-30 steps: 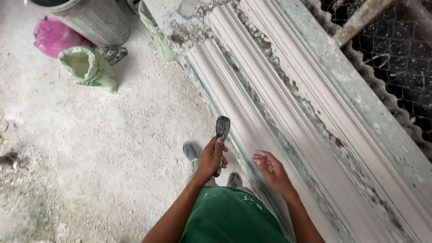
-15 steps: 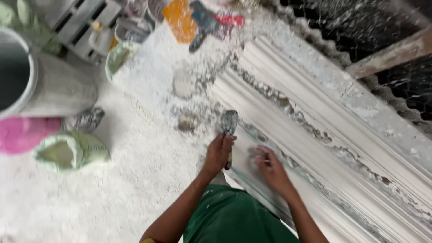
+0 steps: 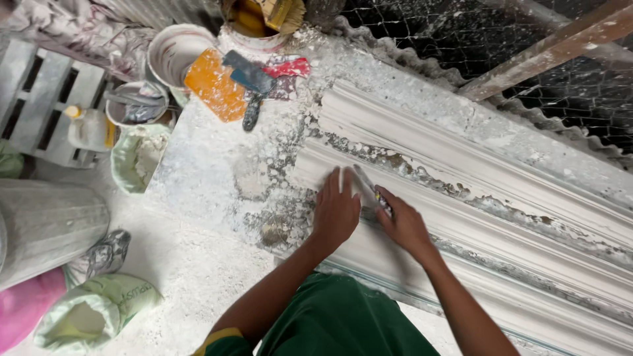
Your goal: The person washes a small tool under running water, then walks to a workbench and wipes hands with a cloth. They use a scraper to remove dried residue from several white decorative mouldings, working along the grooves and edges. The person repeatedly scrapes and wipes the mouldings to clear debris.
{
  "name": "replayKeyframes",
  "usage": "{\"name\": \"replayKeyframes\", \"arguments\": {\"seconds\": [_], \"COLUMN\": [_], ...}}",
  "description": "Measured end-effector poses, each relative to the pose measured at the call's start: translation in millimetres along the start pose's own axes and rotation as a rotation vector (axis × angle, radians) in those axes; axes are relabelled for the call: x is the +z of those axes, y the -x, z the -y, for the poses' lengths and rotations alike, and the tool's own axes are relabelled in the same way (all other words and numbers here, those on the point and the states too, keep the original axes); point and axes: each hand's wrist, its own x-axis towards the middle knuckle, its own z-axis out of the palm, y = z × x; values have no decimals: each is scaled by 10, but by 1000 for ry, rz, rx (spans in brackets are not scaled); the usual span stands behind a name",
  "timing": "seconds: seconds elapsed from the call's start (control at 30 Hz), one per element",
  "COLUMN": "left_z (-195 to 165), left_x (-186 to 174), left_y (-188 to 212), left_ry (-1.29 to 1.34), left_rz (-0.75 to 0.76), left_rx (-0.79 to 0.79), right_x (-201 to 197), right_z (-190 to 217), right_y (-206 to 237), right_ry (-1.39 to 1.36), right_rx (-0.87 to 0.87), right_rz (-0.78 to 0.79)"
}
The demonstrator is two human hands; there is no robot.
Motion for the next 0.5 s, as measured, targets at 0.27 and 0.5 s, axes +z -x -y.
{"name": "replayKeyframes", "arguments": {"seconds": [0.27,0.5], "left_z": [-20,233], "left_x": [1142,1426], "left_y": [-670,-792], "left_ry": [-314,-340], "left_rz": [210,400], "left_rx": [183,243], "right_x": [-644,-708], "right_z": [-506,-564], "right_y": [-897,-1456], "right_ry": [487,571], "right_rx": [139,-16], "right_rz": [362,582]}}
